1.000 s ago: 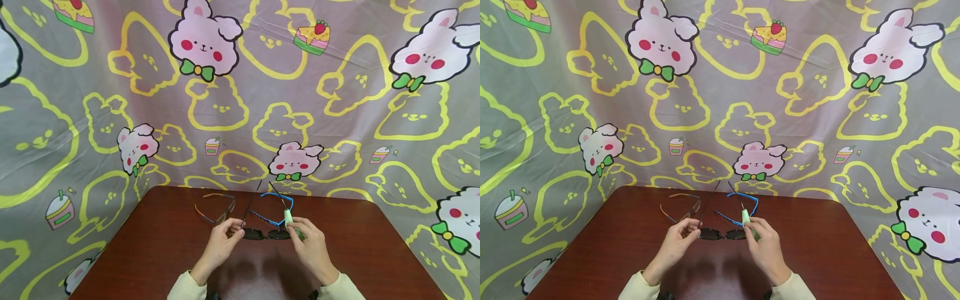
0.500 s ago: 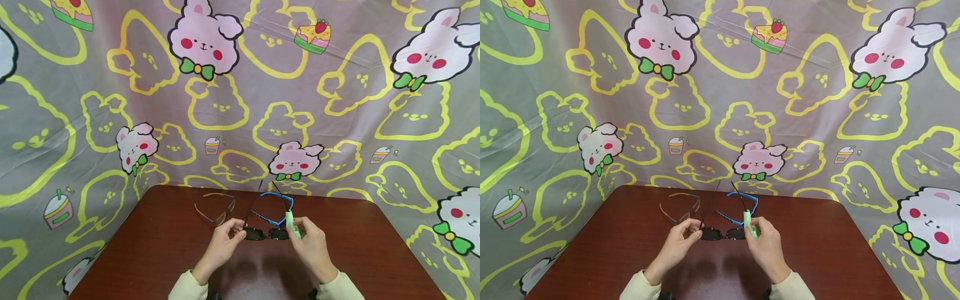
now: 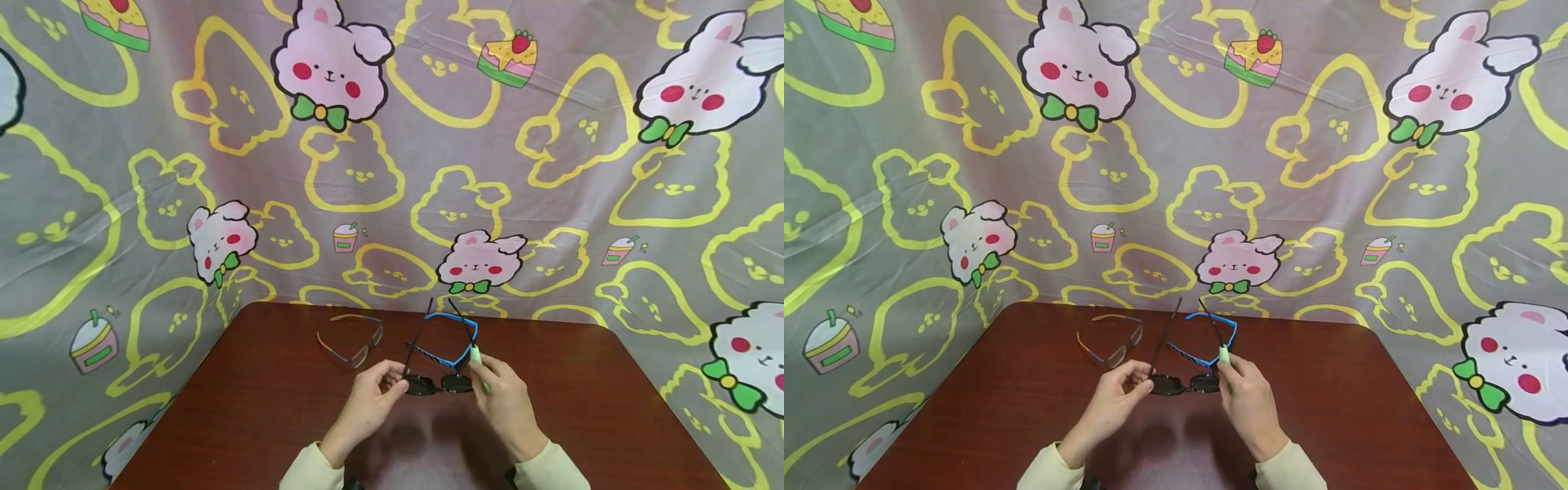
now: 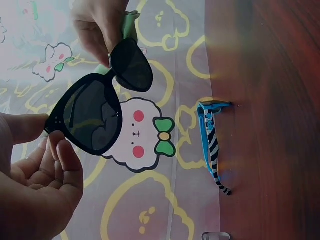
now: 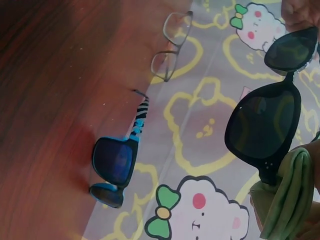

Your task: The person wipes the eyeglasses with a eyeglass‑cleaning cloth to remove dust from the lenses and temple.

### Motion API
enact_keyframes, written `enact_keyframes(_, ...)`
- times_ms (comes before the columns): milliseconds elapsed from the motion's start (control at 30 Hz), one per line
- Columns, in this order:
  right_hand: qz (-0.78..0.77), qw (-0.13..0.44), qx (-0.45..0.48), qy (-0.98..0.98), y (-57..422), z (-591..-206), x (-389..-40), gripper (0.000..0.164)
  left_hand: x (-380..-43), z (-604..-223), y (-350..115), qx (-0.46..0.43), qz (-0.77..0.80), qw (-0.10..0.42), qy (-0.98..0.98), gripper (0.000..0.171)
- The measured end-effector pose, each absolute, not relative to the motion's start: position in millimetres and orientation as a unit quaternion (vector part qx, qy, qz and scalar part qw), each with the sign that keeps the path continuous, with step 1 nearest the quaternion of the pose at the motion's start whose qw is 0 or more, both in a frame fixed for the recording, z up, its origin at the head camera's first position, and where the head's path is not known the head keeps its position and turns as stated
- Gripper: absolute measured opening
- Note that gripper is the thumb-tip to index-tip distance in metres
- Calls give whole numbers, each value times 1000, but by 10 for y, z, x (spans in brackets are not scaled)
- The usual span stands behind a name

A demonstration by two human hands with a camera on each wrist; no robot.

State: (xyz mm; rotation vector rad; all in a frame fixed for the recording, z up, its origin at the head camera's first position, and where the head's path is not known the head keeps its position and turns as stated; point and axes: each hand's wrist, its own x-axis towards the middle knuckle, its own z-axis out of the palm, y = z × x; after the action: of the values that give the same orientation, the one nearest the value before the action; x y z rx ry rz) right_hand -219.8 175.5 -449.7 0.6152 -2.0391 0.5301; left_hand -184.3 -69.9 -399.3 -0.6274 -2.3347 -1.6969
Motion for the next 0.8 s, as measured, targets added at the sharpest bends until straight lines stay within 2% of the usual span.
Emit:
enact_keyframes(200,193,459,249,-831,1773,-4485,-2185,19,-1877,-4097,-669,-220,-559,112,-792,12)
enact_keyframes(367,179,475,241,-827,1769,-4417,-2191,22,-2017,-4360,-646,-217,-501,170,-820,12)
enact_keyframes(500,178,473,228,-832,1763,-4387,-2194,21,-2035,-4402,-638,-216,-444,213,-843,14)
enact_keyframes(800,167,474,222,-836,1750,-4409,-2183,20,-2003,-4409,-634,-225,-400,223,-860,15)
